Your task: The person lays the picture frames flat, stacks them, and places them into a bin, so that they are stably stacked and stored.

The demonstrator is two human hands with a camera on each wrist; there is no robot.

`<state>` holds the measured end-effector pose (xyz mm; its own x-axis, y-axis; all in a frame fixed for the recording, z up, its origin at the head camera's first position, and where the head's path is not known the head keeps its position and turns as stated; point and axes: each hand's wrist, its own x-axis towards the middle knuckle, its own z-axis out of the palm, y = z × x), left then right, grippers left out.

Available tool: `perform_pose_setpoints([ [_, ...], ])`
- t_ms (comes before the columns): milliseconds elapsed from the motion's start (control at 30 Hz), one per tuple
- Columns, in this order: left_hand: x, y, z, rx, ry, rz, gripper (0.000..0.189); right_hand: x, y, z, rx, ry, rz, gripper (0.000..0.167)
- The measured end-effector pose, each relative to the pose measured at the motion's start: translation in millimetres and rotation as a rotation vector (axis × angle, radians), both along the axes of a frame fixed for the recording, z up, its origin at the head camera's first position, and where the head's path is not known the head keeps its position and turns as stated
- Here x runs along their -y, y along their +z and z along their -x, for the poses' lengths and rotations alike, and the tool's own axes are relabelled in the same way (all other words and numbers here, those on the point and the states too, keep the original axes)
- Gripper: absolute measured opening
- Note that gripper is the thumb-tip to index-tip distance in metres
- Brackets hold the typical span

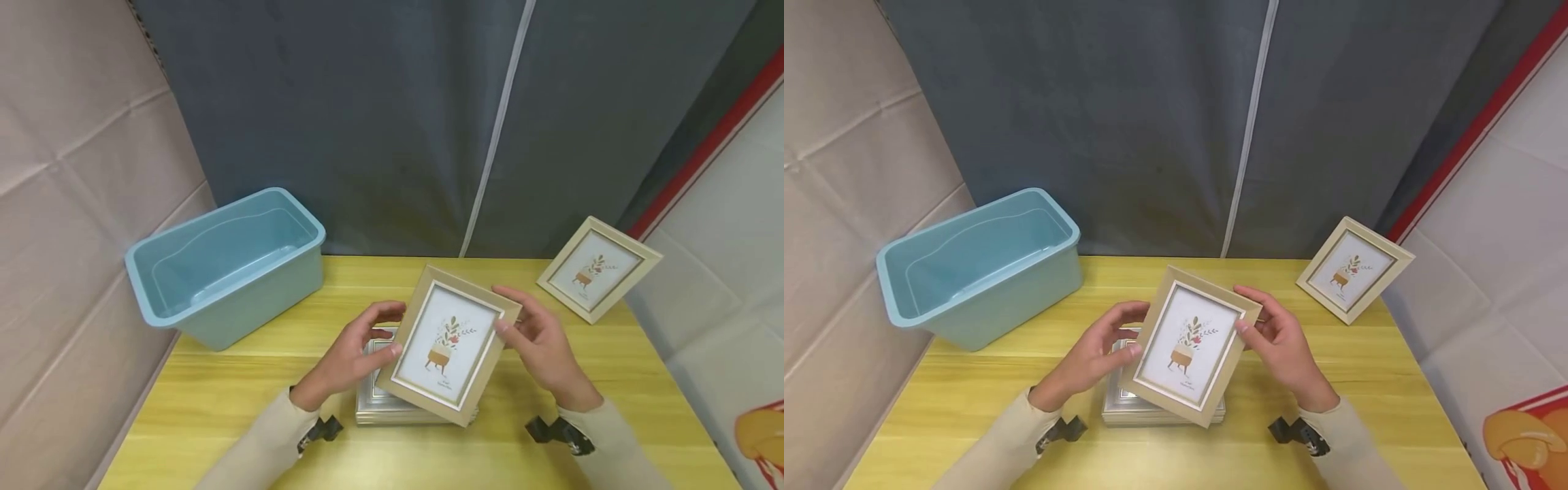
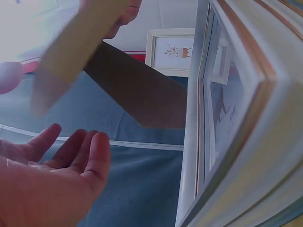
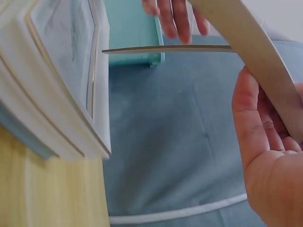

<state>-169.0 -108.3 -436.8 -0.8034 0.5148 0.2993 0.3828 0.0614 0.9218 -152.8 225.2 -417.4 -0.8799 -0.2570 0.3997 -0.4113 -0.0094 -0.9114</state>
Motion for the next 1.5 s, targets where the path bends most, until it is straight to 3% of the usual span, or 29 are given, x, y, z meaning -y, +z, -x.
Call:
perform_pose_setpoints([
  [167,-3.5,-2.3,-0.3,0.032,-0.105,-0.041,0.064,7.7,-3.3,-3.8,0.035,0.069,0.032,0.055],
  [333,-3.4,-6.7,-3.7,0.126,-0.219,-0.101,0.065,13.0,-6.5,-4.6,0.080,0.136,0.070,0.055],
  [433,-3.6,-9.5,-5.4,0.159,-0.242,-0.113,0.064,13.6,-8.6,-4.5,0.094,0.151,0.077,0.056],
  [767,-1.9,-11.6,-10.0,0.095,-0.163,-0.061,0.059,8.4,-12.4,-7.2,0.054,0.092,0.096,0.056],
  [1100,8.7,-20.2,-19.2,0.213,-0.136,-0.093,0.066,10.5,-27.0,-4.9,0.097,0.041,0.173,0.060],
  [1367,16.4,-30.5,-26.8,0.274,-0.049,-0.100,0.069,13.9,-42.0,-5.4,0.169,0.037,0.289,0.059],
  [1500,17.6,-33.3,-30.6,0.280,0.012,-0.100,0.068,14.1,-46.5,-6.4,0.201,-0.005,0.322,0.058],
])
